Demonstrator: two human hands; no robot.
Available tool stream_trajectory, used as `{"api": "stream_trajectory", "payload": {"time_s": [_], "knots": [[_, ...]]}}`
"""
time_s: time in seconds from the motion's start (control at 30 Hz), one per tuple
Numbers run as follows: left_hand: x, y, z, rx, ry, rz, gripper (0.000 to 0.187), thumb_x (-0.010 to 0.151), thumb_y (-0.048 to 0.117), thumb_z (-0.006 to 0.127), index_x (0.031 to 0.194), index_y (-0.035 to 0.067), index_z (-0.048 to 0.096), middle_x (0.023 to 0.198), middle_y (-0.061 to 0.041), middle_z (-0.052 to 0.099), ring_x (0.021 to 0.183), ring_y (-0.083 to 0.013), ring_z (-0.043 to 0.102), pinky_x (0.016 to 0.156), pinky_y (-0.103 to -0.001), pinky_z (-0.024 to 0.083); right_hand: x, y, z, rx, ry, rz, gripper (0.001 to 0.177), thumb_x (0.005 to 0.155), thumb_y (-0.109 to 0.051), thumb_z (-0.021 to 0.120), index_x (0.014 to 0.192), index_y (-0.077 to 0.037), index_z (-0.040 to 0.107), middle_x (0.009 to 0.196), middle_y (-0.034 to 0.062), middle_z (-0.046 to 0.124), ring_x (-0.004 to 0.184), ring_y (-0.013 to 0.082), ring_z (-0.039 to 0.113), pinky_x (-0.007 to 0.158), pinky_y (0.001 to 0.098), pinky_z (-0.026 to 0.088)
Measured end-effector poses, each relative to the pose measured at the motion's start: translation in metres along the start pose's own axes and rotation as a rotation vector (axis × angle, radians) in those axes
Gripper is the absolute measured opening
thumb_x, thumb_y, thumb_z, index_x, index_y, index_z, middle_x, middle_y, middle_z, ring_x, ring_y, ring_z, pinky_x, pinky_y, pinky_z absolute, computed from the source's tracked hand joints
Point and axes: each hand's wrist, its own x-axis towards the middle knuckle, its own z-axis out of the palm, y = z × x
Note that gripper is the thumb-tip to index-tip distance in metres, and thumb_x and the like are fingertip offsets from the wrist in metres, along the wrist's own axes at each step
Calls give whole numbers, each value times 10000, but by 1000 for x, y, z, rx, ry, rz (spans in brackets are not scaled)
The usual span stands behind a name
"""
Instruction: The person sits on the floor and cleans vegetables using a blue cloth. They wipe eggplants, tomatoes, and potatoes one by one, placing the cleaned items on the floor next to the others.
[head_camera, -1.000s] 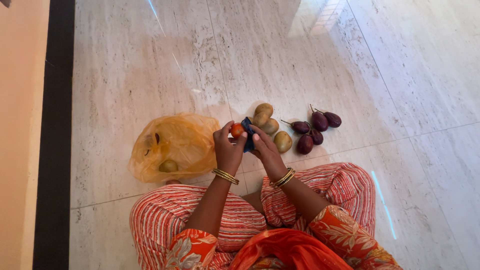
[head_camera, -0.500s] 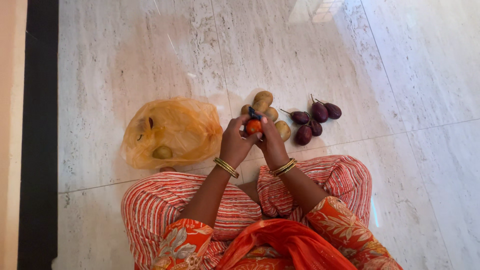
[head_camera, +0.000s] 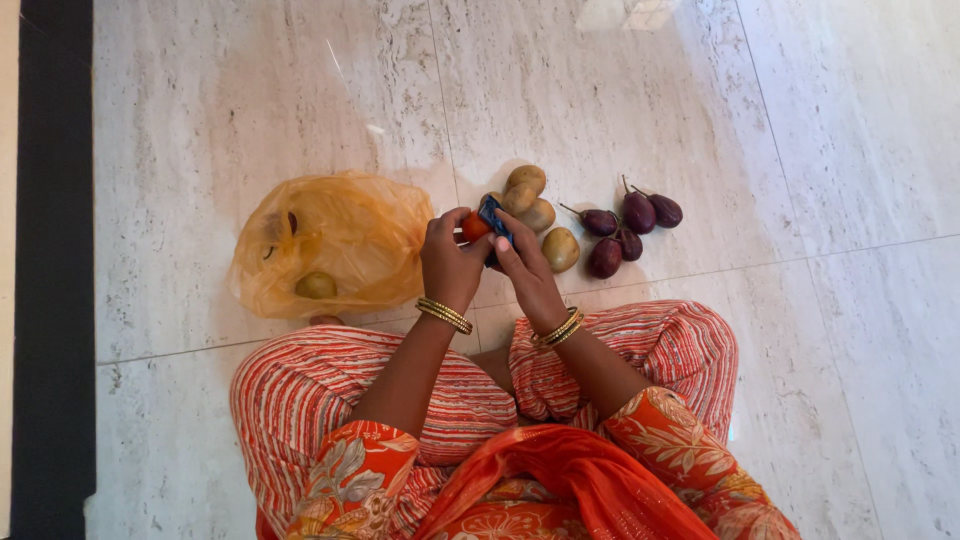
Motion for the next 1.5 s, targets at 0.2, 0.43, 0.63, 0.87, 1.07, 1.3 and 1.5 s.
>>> {"api": "stream_trajectory", "payload": {"time_s": [0.2,0.43,0.63,0.87,1.07,1.3,1.5], "knots": [[-4,15,-4,-79,-180,7,460,780,226,878,1179,70,710,1120,-85,740,876,-193,749,753,-315,618,1,-6,-4,119,78,142,600,1052,-435,459,1553,-122,355,1399,108,569,1253,228,623,1045,391,533],[-8,19,2,-148,-132,79,427,796,193,831,1192,97,703,1167,-89,631,830,-181,697,721,-298,611,9,7,-11,518,113,178,596,1078,-512,433,1494,-86,472,1374,151,584,1191,249,634,1036,433,529],[4,-17,5,-109,47,-2,238,1013,207,701,1222,106,753,1194,-92,641,991,-188,709,857,-298,602,2,-2,-2,214,59,174,610,1067,-503,406,1534,-111,435,1470,93,525,1280,201,576,1091,398,480],[2,-11,5,-64,-50,-25,556,785,252,839,1282,80,657,1188,-121,612,965,-220,700,789,-314,612,-2,-3,0,-133,-17,-78,560,1128,-436,447,1553,-71,439,1588,122,409,1442,223,442,1183,418,403],[-3,12,-3,36,-192,88,615,719,221,936,1260,83,678,1153,-102,738,947,-251,706,801,-349,588,3,-8,-4,183,86,150,571,1078,-468,406,1520,-109,442,1461,104,525,1295,197,563,1075,401,495],[-6,21,0,-253,-142,62,588,766,108,810,1314,67,601,1222,-106,628,973,-187,718,784,-322,618,8,0,-14,658,67,261,582,1065,-542,397,1412,-91,521,1318,119,635,1163,230,670,1015,447,532],[1,-7,5,-42,-16,-24,282,931,154,752,1190,58,693,1161,-114,703,947,-211,744,827,-324,611,3,-1,-4,310,84,223,631,1059,-536,422,1529,-117,449,1430,94,559,1240,208,587,1076,421,498]]}}
